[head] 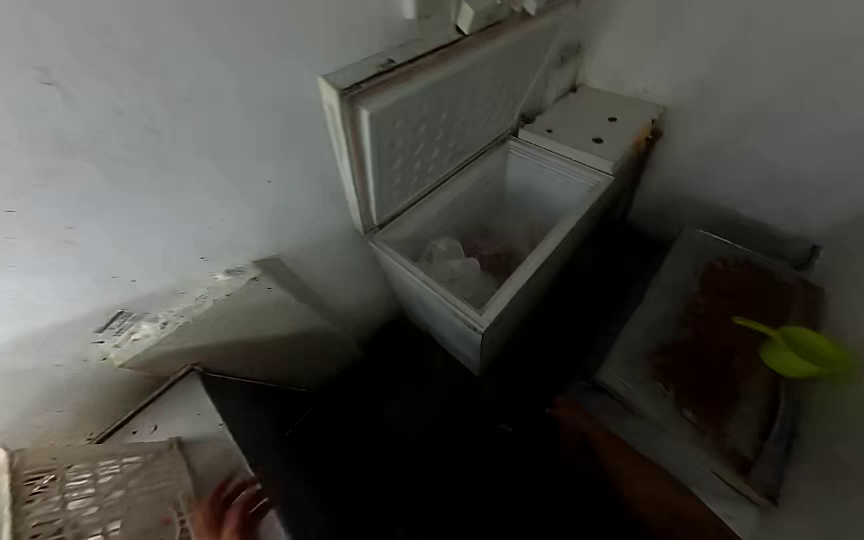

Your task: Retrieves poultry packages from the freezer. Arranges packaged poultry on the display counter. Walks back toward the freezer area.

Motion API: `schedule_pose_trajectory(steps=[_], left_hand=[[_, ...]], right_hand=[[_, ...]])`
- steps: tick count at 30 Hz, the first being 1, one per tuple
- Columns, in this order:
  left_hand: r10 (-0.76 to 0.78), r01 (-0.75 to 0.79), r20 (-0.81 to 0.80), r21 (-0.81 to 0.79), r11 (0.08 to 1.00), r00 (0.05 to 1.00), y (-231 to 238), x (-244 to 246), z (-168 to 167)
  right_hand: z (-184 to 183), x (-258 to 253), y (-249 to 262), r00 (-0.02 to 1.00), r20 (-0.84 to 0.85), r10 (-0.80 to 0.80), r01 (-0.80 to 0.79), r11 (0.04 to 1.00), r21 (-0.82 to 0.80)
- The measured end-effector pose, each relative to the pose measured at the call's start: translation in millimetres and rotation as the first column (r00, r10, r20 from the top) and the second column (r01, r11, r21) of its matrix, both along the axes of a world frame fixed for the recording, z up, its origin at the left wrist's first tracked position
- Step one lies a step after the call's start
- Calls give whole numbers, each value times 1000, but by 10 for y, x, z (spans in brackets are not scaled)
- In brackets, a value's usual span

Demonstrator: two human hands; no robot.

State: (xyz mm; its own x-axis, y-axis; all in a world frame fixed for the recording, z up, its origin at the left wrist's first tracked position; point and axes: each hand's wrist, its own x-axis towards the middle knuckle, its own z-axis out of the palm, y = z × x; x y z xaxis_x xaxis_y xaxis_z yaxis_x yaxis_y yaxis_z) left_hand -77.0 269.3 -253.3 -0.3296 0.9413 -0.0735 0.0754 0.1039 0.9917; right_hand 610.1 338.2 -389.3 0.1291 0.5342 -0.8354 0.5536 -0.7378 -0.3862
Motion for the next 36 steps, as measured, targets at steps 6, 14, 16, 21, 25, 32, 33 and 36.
schedule_pose_trajectory(steps=[6, 14, 16, 21, 25, 32, 33, 36], left_hand=[[-747, 263, -138, -882, 392, 651, 451, 1630, -1796], [-632, 202, -41, -930, 308, 774, 312, 2283, -1933], [-660, 125, -130, -937, 325, 740, 501, 2270, -1968], [-599, 169, -146, -883, 437, 788, 1423, 2773, -1558], [-647, 300, -211, -753, 585, 733, 2423, 3340, -1331], [-342, 265, -110, -430, 863, 933, 4405, 4404, -625], [-309, 255, -70, -415, 874, 948, 4696, 4487, -619], [-253, 280, 122, -383, 880, 960, 5436, 4758, -690]], right_hand=[[-257, 824, -1196, 984, 61, -167, 177, 954, -242], [-684, 1740, -1270, 921, 29, -389, 381, 881, -279], [-753, 1966, -1159, 935, 42, -353, 350, 893, -281], [-677, 2231, -602, 918, 50, -393, 394, 895, -207], [-672, 2255, -41, 915, 26, -403, 401, 902, -161], [-332, 2632, 981, 893, 44, -448, 443, 857, -263], [-94, 2730, 1271, 896, 31, -443, 436, 864, -253], [385, 3149, 2102, 913, 15, -407, 407, 909, -94]])
